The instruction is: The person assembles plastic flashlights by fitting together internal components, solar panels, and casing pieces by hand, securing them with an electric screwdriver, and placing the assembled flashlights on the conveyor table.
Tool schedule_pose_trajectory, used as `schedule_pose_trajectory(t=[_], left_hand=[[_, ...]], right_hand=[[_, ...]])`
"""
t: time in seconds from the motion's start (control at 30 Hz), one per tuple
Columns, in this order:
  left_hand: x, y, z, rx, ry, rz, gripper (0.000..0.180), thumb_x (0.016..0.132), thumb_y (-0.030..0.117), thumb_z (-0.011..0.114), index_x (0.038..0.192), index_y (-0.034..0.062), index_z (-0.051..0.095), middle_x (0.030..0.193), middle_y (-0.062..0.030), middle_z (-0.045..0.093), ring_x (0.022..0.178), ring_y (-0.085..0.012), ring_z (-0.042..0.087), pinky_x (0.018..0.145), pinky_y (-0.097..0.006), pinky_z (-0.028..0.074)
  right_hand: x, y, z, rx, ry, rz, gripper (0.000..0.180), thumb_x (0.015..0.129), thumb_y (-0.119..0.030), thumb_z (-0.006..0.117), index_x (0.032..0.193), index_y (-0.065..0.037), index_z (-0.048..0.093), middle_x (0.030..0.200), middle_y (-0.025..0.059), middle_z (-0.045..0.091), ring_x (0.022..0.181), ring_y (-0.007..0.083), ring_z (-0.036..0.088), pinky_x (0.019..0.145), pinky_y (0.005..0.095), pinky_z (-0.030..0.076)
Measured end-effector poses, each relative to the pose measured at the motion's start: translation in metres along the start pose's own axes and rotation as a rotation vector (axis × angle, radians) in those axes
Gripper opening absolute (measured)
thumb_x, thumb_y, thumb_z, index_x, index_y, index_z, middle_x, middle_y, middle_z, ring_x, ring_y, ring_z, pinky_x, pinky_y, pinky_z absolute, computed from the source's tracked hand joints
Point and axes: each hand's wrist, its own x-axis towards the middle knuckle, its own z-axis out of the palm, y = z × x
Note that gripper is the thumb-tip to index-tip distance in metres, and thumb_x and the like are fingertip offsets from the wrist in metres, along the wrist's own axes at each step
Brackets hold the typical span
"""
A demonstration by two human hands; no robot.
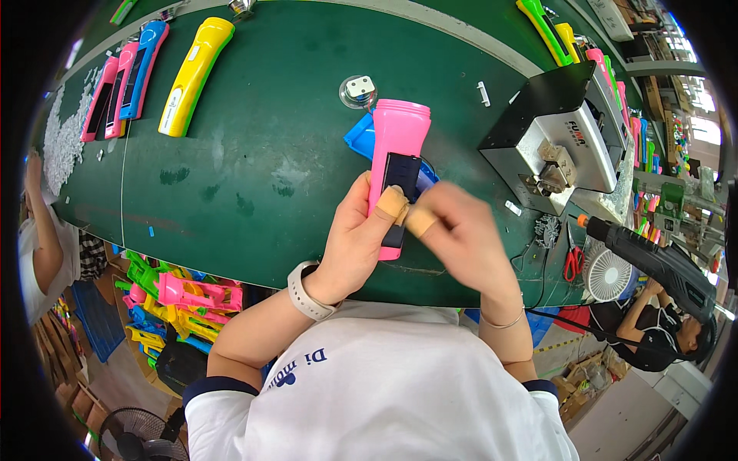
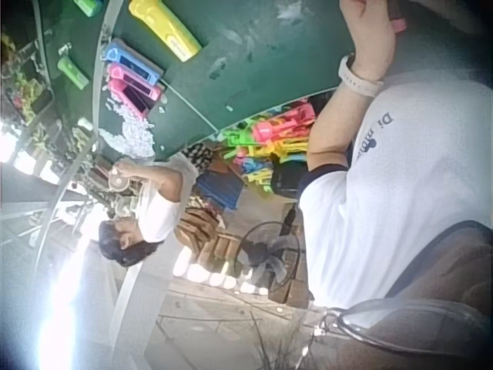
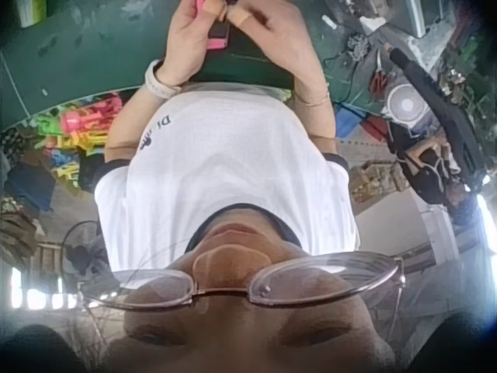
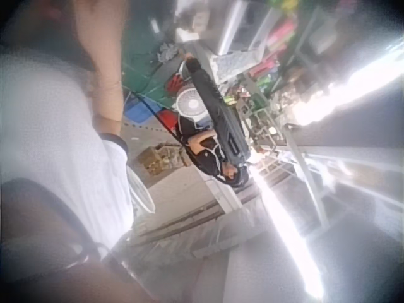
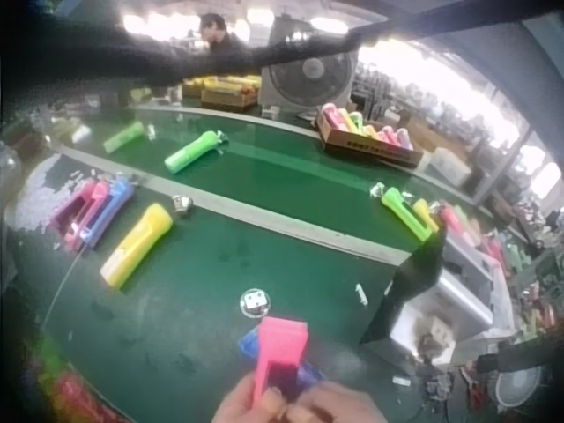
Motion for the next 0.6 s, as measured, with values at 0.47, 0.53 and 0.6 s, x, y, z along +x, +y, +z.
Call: schedule_pose_trajectory(t=[0.47, 0.53, 0.6], left_hand=[[-0.001, 0.01, -0.007, -0.016, -0.105, -0.191, 0.033, 0.097, 0.025, 0.047, 0.123, 0.0043, 0.046, 0.097, 0.003, 0.053, 0.084, -0.003, 0.048, 0.075, -0.019, 0.041], [0.001, 0.009, -0.01, -0.053, -0.101, -0.219, 0.035, 0.098, 0.025, 0.046, 0.126, 0.0048, 0.045, 0.099, 0.0039, 0.054, 0.087, -0.0026, 0.05, 0.077, -0.019, 0.042], [0.003, 0.005, -0.013, -0.161, -0.113, -0.217, 0.034, 0.098, 0.026, 0.046, 0.125, 0.005, 0.047, 0.102, 0.0023, 0.056, 0.088, -0.0034, 0.053, 0.079, -0.021, 0.045]], right_hand=[[0.029, 0.003, -0.008, 0.701, -0.043, 0.239, 0.017, 0.091, -0.02, 0.057, 0.093, -0.003, 0.058, 0.07, -0.0075, 0.049, 0.057, -0.0003, 0.037, 0.047, 0.0173, 0.027], [0.029, -0.002, -0.007, 0.688, -0.009, 0.222, 0.016, 0.091, -0.019, 0.057, 0.093, -0.003, 0.058, 0.071, -0.0087, 0.049, 0.058, -0.0009, 0.036, 0.048, 0.0173, 0.026], [0.028, -0.005, -0.006, 0.68, 0.003, 0.219, 0.016, 0.091, -0.018, 0.057, 0.094, -0.003, 0.058, 0.072, -0.009, 0.049, 0.059, -0.0014, 0.036, 0.049, 0.0169, 0.026]])
